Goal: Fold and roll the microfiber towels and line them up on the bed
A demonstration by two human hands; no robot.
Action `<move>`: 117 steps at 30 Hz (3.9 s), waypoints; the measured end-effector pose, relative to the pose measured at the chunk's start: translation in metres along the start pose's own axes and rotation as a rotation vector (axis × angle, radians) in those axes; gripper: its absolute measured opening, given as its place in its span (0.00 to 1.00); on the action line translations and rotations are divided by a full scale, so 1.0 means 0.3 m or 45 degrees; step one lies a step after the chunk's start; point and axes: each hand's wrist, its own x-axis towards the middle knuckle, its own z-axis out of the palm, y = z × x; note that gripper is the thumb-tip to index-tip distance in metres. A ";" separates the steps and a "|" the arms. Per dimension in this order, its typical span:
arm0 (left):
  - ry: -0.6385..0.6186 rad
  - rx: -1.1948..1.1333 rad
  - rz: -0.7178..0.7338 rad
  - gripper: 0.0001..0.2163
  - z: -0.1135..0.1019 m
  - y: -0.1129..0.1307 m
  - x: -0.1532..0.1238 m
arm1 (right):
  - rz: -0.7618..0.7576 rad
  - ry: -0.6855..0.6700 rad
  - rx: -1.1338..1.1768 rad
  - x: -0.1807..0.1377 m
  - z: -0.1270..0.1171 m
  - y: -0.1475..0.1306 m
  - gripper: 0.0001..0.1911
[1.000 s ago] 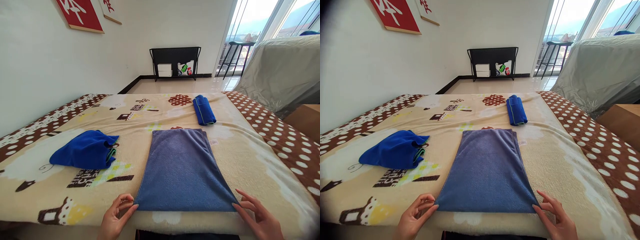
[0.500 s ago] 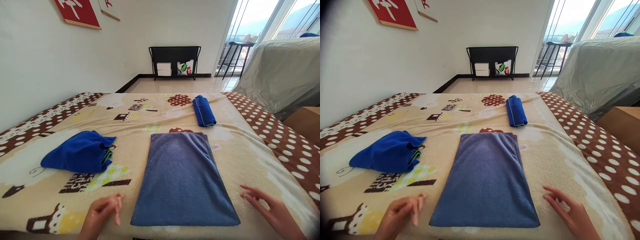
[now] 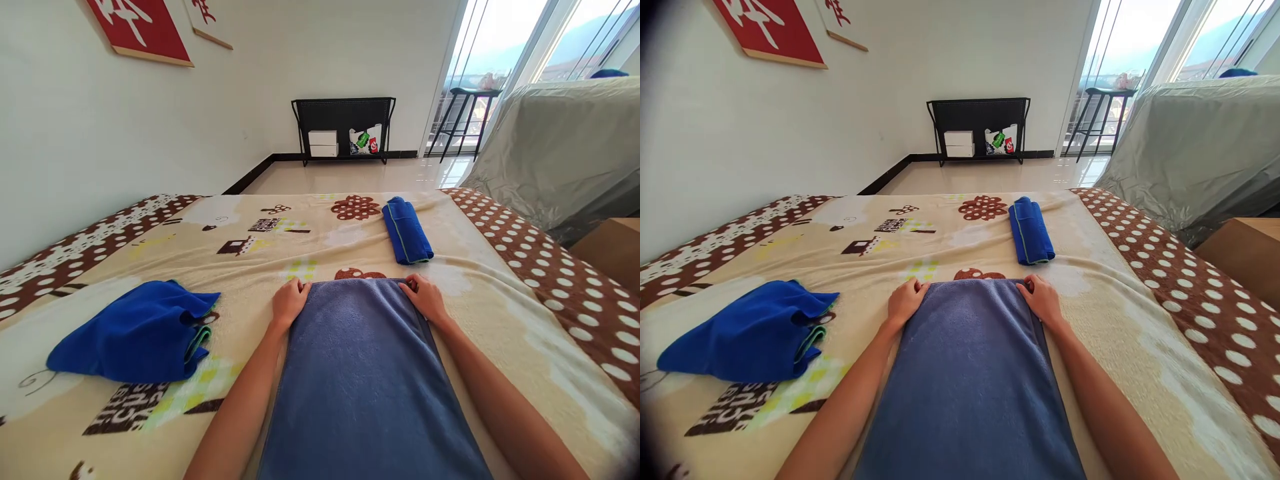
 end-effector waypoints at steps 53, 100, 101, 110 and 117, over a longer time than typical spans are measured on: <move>-0.224 -0.523 0.289 0.14 -0.025 -0.083 0.070 | 0.009 -0.038 -0.078 0.042 -0.004 0.067 0.17; 0.153 0.121 0.094 0.16 0.002 -0.084 0.064 | 0.241 -0.086 -0.226 -0.784 -0.179 0.042 0.26; 0.165 0.093 0.086 0.16 -0.002 -0.079 0.064 | 0.248 -0.092 -0.218 -0.793 -0.184 0.041 0.26; 0.071 -0.220 0.254 0.19 -0.112 -0.129 -0.384 | 0.091 -0.189 0.030 -0.945 -0.257 0.091 0.21; 0.139 -0.323 0.214 0.19 -0.114 -0.286 -0.967 | -0.111 -0.115 0.155 -0.982 -0.273 0.143 0.15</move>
